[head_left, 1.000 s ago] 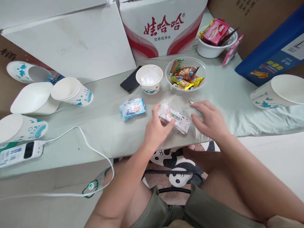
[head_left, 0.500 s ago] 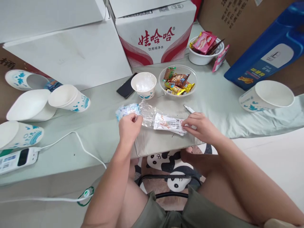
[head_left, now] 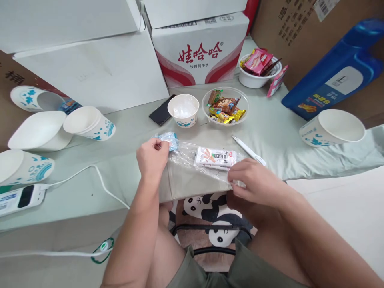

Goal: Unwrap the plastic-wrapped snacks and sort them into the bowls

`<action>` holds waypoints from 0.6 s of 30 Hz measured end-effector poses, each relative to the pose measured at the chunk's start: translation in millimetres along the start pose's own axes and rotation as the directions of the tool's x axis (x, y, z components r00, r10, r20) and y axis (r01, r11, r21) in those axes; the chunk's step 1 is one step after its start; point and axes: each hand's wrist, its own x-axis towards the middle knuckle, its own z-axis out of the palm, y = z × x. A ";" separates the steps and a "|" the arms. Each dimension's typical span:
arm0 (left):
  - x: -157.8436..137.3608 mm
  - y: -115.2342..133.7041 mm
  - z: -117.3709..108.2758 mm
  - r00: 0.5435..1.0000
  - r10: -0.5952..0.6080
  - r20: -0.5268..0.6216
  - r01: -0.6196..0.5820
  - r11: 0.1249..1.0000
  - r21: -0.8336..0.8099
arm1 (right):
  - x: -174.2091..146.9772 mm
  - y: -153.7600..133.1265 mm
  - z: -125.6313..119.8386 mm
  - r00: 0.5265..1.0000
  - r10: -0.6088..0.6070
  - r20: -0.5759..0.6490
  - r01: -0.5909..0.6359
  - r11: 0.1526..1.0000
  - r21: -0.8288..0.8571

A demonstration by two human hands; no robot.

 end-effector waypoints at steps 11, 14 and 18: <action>-41.2 12.2 21.7 0.588 0.774 0.235 -0.779 0.621 -0.094 | 46.8 -18.9 24.5 0.949 0.222 -0.224 -0.265 0.946 -0.188; -43.9 3.2 23.7 0.601 0.687 0.408 -0.747 0.665 -0.019 | 48.4 -14.8 28.3 0.918 0.211 -0.335 -0.299 0.924 -0.237; -38.2 -7.6 20.5 0.630 0.580 0.516 -0.672 0.740 -0.011 | 46.7 -23.5 33.1 0.897 0.166 -0.410 -0.215 0.974 -0.077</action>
